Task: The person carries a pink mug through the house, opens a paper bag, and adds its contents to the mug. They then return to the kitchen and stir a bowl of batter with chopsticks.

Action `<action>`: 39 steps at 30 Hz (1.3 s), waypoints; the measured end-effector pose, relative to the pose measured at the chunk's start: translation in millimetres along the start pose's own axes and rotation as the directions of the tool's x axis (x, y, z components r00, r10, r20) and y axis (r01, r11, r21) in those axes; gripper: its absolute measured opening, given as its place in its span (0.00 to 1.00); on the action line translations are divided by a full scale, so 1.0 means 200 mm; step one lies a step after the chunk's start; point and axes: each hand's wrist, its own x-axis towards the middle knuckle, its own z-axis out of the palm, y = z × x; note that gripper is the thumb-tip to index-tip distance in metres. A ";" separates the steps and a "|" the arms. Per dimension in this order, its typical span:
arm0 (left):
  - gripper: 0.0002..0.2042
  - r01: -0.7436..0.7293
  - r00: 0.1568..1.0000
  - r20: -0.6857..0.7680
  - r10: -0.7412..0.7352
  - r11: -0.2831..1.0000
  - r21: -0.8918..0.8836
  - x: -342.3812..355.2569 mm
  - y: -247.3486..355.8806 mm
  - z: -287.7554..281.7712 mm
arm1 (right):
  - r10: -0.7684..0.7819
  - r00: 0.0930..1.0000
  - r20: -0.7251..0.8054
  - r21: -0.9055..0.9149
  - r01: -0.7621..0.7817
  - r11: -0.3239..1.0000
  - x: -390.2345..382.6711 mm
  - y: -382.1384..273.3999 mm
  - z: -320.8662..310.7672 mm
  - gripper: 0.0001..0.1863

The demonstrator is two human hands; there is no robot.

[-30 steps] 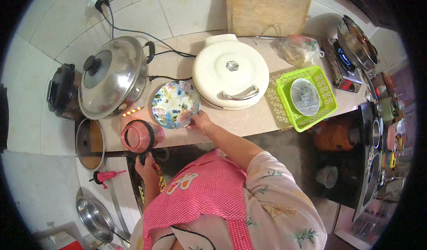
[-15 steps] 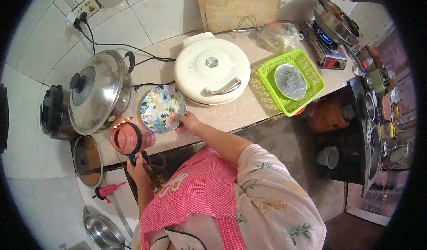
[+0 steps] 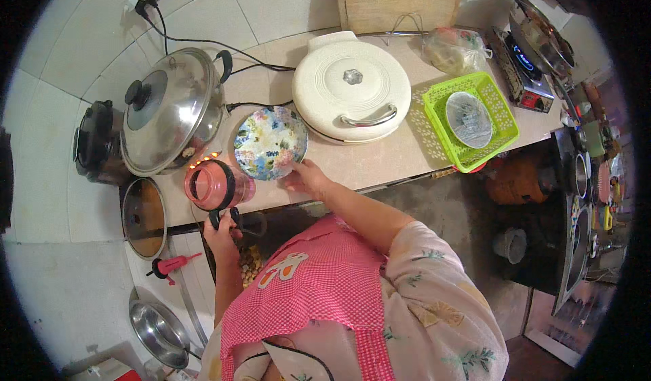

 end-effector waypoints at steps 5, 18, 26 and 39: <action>0.06 -0.019 1.000 0.009 0.019 1.000 -0.020 0.01 0.00 0.01 | 0.128 0.992 0.025 -0.143 -0.123 0.982 -0.16 0.15 -0.08 0.20; 0.07 -0.075 0.997 -0.016 0.074 0.996 -0.057 0.05 -0.06 0.00 | 0.081 0.995 -0.060 -0.243 -0.094 0.965 -0.30 0.12 -0.16 0.15; 0.08 -0.033 0.997 -0.076 0.029 0.997 -0.063 0.02 -0.04 -0.02 | -0.052 0.994 -0.096 -0.279 0.023 0.960 0.08 -0.04 -0.03 0.21; 0.05 -0.129 0.985 -0.131 0.113 0.985 -0.118 -0.07 0.00 -0.18 | 0.069 0.991 -0.111 -0.192 -0.089 0.977 -0.51 0.07 -0.09 0.17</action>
